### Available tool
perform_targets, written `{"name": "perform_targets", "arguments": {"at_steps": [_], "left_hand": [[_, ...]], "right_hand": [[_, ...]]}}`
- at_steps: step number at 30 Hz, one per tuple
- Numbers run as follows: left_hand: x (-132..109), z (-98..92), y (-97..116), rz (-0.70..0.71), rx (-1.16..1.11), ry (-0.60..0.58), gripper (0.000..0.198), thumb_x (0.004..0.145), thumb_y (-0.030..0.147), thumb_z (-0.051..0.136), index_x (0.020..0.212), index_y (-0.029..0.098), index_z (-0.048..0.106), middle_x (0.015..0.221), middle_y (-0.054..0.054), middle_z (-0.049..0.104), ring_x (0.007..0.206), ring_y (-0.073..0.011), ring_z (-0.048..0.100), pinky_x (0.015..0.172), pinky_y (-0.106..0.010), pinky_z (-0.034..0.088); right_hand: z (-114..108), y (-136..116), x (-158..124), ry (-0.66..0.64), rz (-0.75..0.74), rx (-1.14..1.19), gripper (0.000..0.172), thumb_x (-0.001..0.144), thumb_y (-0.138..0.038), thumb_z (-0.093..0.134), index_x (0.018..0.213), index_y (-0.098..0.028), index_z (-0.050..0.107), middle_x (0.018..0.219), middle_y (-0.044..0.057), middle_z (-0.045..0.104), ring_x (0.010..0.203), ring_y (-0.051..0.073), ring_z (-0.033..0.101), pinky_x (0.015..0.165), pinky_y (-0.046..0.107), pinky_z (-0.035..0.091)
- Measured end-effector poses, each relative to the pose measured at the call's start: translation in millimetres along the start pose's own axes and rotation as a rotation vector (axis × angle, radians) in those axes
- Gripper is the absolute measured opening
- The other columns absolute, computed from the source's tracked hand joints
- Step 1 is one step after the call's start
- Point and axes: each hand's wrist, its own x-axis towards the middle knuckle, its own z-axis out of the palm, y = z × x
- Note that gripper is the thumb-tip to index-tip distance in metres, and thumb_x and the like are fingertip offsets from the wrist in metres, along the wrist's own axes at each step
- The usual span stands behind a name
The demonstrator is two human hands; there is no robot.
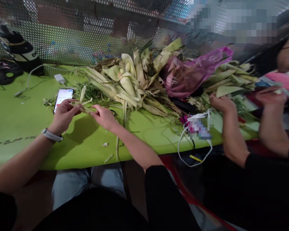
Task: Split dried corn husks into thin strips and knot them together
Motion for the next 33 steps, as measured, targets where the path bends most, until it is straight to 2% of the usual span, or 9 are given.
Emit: {"name": "perform_targets", "arguments": {"at_steps": [3, 7, 11, 14, 17, 23, 27, 30, 33], "left_hand": [[-0.1, -1.9, -2.4, 0.031, 0.142, 0.0, 0.021, 0.082, 0.024, 0.07, 0.1, 0.017, 0.06, 0.073, -0.001, 0.066, 0.065, -0.011, 0.063, 0.064, -0.025, 0.053], [-5.1, -2.2, 3.1, 0.127, 0.402, -0.057, 0.02, 0.081, 0.021, 0.069, 0.099, 0.018, 0.062, 0.068, 0.001, 0.058, 0.061, -0.0115, 0.056, 0.056, -0.025, 0.046], [-9.9, 0.4, 14.8, 0.062, 0.344, -0.342, 0.022, 0.082, 0.024, 0.068, 0.103, 0.018, 0.062, 0.08, -0.003, 0.062, 0.068, -0.0144, 0.058, 0.064, -0.03, 0.05], [-10.8, 0.7, 18.9, 0.027, 0.246, -0.463, 0.019, 0.085, 0.026, 0.065, 0.102, 0.019, 0.064, 0.084, -0.003, 0.061, 0.075, -0.0153, 0.058, 0.071, -0.031, 0.049], [-11.5, -0.4, 19.1, -0.019, 0.194, -0.436, 0.014, 0.086, 0.025, 0.061, 0.097, 0.02, 0.067, 0.086, -0.003, 0.061, 0.078, -0.0153, 0.056, 0.073, -0.03, 0.046], [-12.9, 2.3, 19.5, -0.036, 0.151, -0.366, 0.016, 0.084, 0.034, 0.067, 0.09, 0.019, 0.067, 0.081, -0.002, 0.061, 0.074, -0.0146, 0.054, 0.068, -0.029, 0.043], [-8.0, 2.7, 16.3, -0.058, 0.073, -0.244, 0.019, 0.079, 0.03, 0.074, 0.09, 0.019, 0.063, 0.081, -0.001, 0.061, 0.071, -0.0116, 0.053, 0.065, -0.026, 0.042], [-4.4, 1.3, 14.3, -0.111, 0.004, -0.126, 0.02, 0.078, 0.027, 0.074, 0.087, 0.019, 0.059, 0.074, 0.001, 0.057, 0.06, -0.0085, 0.047, 0.055, -0.023, 0.036], [-3.6, 1.0, 12.2, -0.155, -0.023, -0.11, 0.02, 0.078, 0.028, 0.074, 0.086, 0.018, 0.058, 0.072, 0.001, 0.055, 0.057, -0.0078, 0.044, 0.051, -0.023, 0.033]], "right_hand": [[1.9, -5.2, -4.9, 0.016, -0.184, -0.217, 0.026, 0.098, -0.031, 0.049, 0.096, -0.016, 0.069, 0.091, 0.009, 0.067, 0.08, 0.019, 0.06, 0.074, 0.035, 0.047], [3.2, -13.2, -8.8, 0.065, -0.331, -0.324, 0.025, 0.098, -0.031, 0.05, 0.088, -0.019, 0.069, 0.091, 0.01, 0.064, 0.091, 0.024, 0.057, 0.084, 0.043, 0.047], [-4.2, -10.6, -2.2, 0.215, -0.376, -0.227, 0.026, 0.097, -0.042, 0.05, 0.087, -0.023, 0.065, 0.106, 0.009, 0.063, 0.112, 0.027, 0.054, 0.103, 0.05, 0.039], [-9.6, -4.1, 2.4, 0.214, -0.298, -0.147, 0.036, 0.099, -0.051, 0.042, 0.087, -0.022, 0.061, 0.094, 0.007, 0.065, 0.093, 0.022, 0.059, 0.088, 0.041, 0.045], [-9.9, -2.8, 1.4, 0.174, -0.177, -0.044, 0.042, 0.097, -0.056, 0.041, 0.088, -0.02, 0.059, 0.078, 0.003, 0.063, 0.071, 0.016, 0.056, 0.07, 0.031, 0.043], [-5.0, -7.1, -1.4, 0.125, -0.051, 0.199, 0.039, 0.092, -0.058, 0.052, 0.089, -0.019, 0.057, 0.073, 0.0, 0.061, 0.064, 0.013, 0.055, 0.064, 0.028, 0.043], [-5.6, -4.3, 4.5, 0.149, 0.115, 0.469, 0.046, 0.082, -0.056, 0.067, 0.108, -0.021, 0.051, 0.075, -0.002, 0.062, 0.056, 0.012, 0.055, 0.057, 0.027, 0.047], [-8.3, -6.2, 5.8, 0.184, 0.132, 0.644, 0.056, 0.076, -0.05, 0.075, 0.116, -0.023, 0.048, 0.086, 0.001, 0.065, 0.063, 0.012, 0.061, 0.063, 0.029, 0.055], [-9.4, -10.8, 2.3, 0.12, 0.046, 0.702, 0.044, 0.077, -0.043, 0.075, 0.111, -0.022, 0.056, 0.098, 0.003, 0.066, 0.079, 0.013, 0.066, 0.079, 0.033, 0.059]]}}
